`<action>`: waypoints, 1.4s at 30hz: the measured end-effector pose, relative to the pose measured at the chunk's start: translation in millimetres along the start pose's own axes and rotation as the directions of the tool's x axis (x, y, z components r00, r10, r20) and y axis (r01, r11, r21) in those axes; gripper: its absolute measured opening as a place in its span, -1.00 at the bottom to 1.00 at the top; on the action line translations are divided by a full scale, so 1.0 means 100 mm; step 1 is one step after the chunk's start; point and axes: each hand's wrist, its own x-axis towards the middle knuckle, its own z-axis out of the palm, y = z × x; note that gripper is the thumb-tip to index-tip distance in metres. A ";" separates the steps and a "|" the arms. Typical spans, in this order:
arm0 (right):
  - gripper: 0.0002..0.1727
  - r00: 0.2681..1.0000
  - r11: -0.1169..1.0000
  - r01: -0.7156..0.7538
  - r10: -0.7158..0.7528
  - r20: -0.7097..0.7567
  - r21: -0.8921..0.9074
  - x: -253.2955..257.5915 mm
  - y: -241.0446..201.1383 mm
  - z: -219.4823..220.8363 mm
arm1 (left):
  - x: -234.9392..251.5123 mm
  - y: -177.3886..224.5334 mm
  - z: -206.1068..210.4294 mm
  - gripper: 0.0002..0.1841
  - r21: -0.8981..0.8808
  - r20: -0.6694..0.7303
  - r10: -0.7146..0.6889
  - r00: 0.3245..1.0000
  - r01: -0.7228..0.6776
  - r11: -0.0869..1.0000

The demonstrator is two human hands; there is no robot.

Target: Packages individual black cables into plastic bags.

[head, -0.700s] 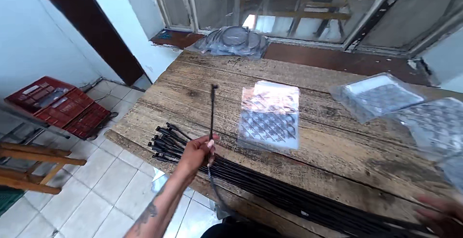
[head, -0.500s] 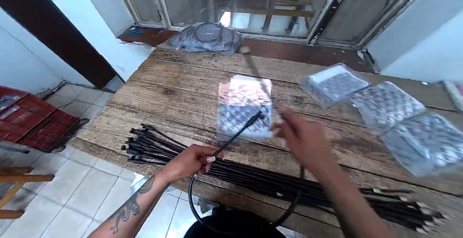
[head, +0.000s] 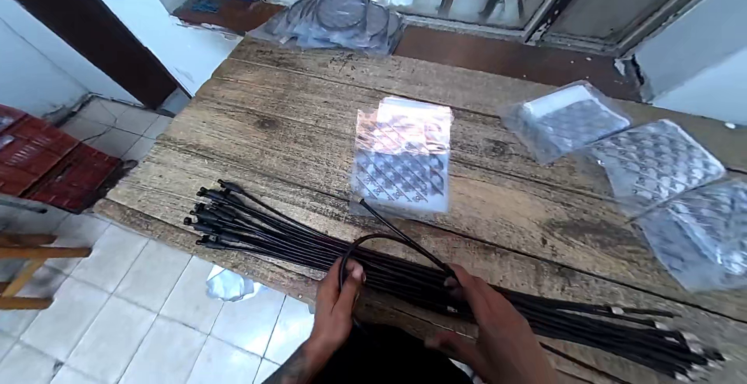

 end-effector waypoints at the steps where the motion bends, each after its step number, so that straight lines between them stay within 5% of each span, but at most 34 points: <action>1: 0.44 0.994 0.997 -0.070 0.067 0.082 0.037 -0.07 -0.06 -0.04 | 0.05 0.07 0.18 -0.66 -0.020 -0.081 -0.012 0.997 0.011 1.000; 3: 0.68 0.968 0.971 -0.188 0.157 0.197 0.149 -0.16 -0.17 -0.07 | 0.23 0.24 0.50 -0.65 -0.018 -0.163 -0.075 0.984 0.073 0.997; 5: 0.70 0.947 0.922 -0.272 0.206 0.248 0.274 -0.22 -0.17 -0.01 | 0.38 0.37 0.77 -0.62 0.034 -0.141 -0.104 0.984 0.110 0.993; 7: 0.59 0.934 0.835 -0.356 0.301 0.194 0.419 -0.30 -0.13 0.14 | 0.56 0.42 0.90 -0.49 0.190 0.013 -0.087 0.996 0.083 0.978; 9: 0.42 0.894 0.792 -0.433 0.437 0.094 0.430 -0.37 -0.06 0.24 | 0.95 0.40 0.74 -0.40 0.427 0.314 -0.077 0.946 -0.068 0.902; 12: 0.32 0.848 0.832 -0.519 0.530 -0.007 0.195 -0.44 0.16 0.15 | 1.71 0.13 0.14 -0.72 0.620 0.528 -0.050 0.848 -0.344 0.705; 16: 0.24 0.872 0.870 -0.489 0.485 0.071 0.057 -0.51 0.28 -0.01 | 1.99 -0.43 -0.15 -0.90 0.627 0.415 0.155 0.896 -0.405 0.665; 21: 0.16 0.932 0.942 -0.335 0.330 0.151 0.009 -0.17 0.15 -0.17 | 1.91 -0.15 0.14 -0.84 0.701 0.346 0.292 0.892 -0.453 0.552; 25: 0.11 0.937 0.956 -0.290 0.291 0.194 -0.034 -0.08 0.10 -0.22 | 1.94 -0.04 0.05 -0.87 0.702 0.464 0.420 0.780 -0.612 0.363; 28: 0.04 0.941 0.970 -0.238 0.242 0.236 -0.047 -0.03 0.00 -0.27 | 1.78 -0.17 -0.08 -0.70 0.716 0.543 0.542 0.641 -0.691 0.100; 30: 0.02 0.949 0.973 -0.228 0.231 0.213 -0.038 0.07 0.00 -0.25 | 1.54 -0.17 0.01 -0.66 0.710 0.550 0.609 0.572 -0.704 0.019; 34: -0.12 0.918 0.916 -0.385 0.393 -0.058 0.114 0.21 0.15 0.14 | 1.05 -0.03 0.37 -0.57 0.653 0.568 0.625 0.536 -0.755 0.054; 38: -0.23 0.853 0.816 -0.491 0.522 -0.021 0.305 0.14 -0.21 0.34 | 0.78 -0.01 0.53 -0.60 0.509 0.612 0.624 0.487 -0.846 0.161; 40: -0.37 0.824 0.815 -0.495 0.550 -0.134 0.303 0.22 -0.31 0.47 | 0.56 0.06 0.59 -0.61 0.445 0.611 0.651 0.451 -0.875 0.190; 42: -0.42 0.764 0.763 -0.558 0.626 -0.157 0.325 0.35 -0.32 0.53 | 0.33 0.08 0.58 -0.64 0.445 0.532 0.668 0.521 -0.843 0.304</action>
